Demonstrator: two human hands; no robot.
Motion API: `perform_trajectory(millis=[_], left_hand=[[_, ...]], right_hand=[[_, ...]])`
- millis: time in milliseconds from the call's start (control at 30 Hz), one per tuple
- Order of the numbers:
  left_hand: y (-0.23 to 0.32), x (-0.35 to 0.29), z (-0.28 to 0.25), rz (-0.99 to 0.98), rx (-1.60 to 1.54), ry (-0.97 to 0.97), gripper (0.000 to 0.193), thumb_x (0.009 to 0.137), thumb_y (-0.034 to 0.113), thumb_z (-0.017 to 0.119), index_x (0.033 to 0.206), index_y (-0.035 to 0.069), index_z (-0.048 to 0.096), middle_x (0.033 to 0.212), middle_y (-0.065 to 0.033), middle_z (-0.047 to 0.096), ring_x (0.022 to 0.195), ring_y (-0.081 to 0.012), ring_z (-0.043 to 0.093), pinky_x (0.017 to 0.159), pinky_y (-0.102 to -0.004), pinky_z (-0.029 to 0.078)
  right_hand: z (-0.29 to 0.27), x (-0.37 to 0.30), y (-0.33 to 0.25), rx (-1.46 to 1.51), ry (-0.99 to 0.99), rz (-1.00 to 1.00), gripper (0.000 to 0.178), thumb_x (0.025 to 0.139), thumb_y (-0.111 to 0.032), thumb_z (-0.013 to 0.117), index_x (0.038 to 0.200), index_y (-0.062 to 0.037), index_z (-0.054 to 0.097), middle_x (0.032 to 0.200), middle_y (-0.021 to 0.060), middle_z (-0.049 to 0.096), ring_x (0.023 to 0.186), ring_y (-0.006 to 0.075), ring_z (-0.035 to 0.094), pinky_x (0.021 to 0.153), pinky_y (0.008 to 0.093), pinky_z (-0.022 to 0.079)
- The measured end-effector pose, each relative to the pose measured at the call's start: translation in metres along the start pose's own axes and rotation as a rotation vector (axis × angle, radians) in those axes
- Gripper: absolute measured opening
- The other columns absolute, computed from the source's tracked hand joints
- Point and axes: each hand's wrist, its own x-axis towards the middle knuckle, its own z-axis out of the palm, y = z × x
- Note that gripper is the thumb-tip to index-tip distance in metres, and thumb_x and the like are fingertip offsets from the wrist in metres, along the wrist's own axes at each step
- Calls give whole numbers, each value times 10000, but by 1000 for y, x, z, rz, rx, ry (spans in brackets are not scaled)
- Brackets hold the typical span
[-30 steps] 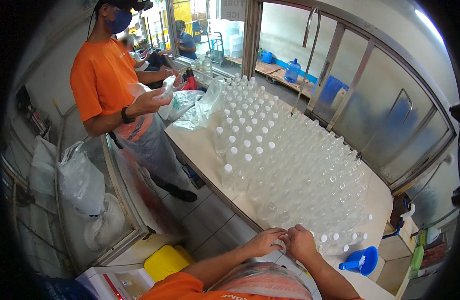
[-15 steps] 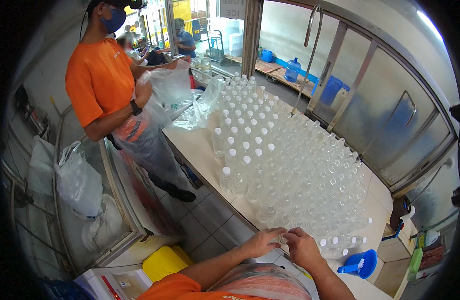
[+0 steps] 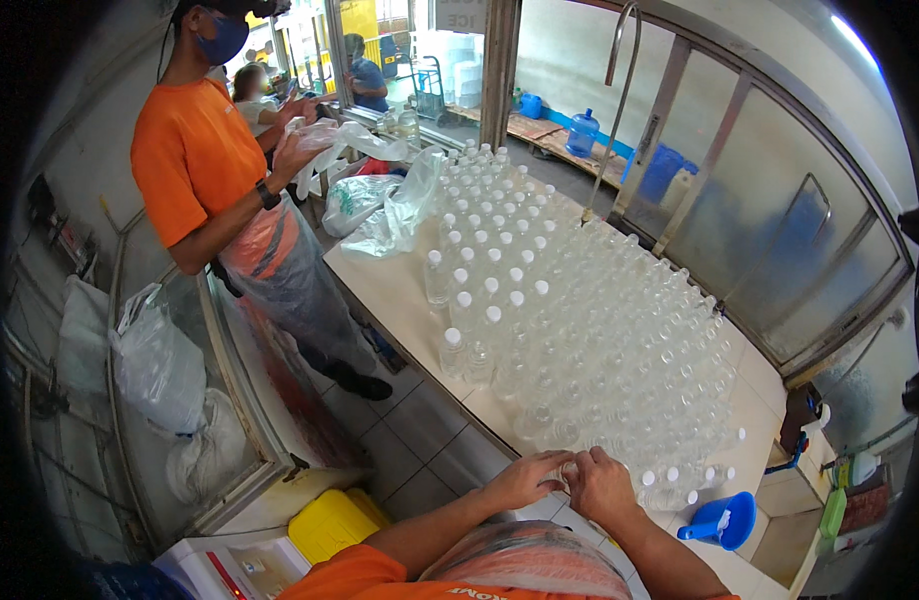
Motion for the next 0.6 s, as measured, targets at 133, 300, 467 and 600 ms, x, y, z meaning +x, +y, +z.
perform_trajectory(millis=[133,300,467,600], left_hand=[[-3,4,1,9,-12,-16,645,900,162,780,1473,-12,539,1453,-242,601,1343,-401,586,1102,-440,488],[0,1,4,-76,-60,31,600,918,170,778,1457,4,571,1459,-223,611,1352,-368,594,1123,-419,474],[0,-1,3,-139,-26,23,526,891,88,779,1388,-9,635,1415,-194,656,1292,-305,646,1099,-408,495],[1,1,8,-95,-85,36,575,871,-17,756,1421,-44,591,1383,-236,656,1279,-344,649,1049,-424,531]], right_hand=[[4,2,2,-17,20,81,192,931,-231,737,973,-46,707,872,217,679,819,423,712,674,493,574],[-21,-35,38,224,393,212,188,967,-181,704,974,5,726,916,238,707,850,451,692,727,501,555],[-91,-145,162,149,1049,758,239,1053,-201,609,986,17,679,799,136,649,774,192,590,730,360,478],[-91,-226,246,-118,1416,872,309,1071,-269,574,1024,13,693,840,170,665,773,287,618,751,420,497]])
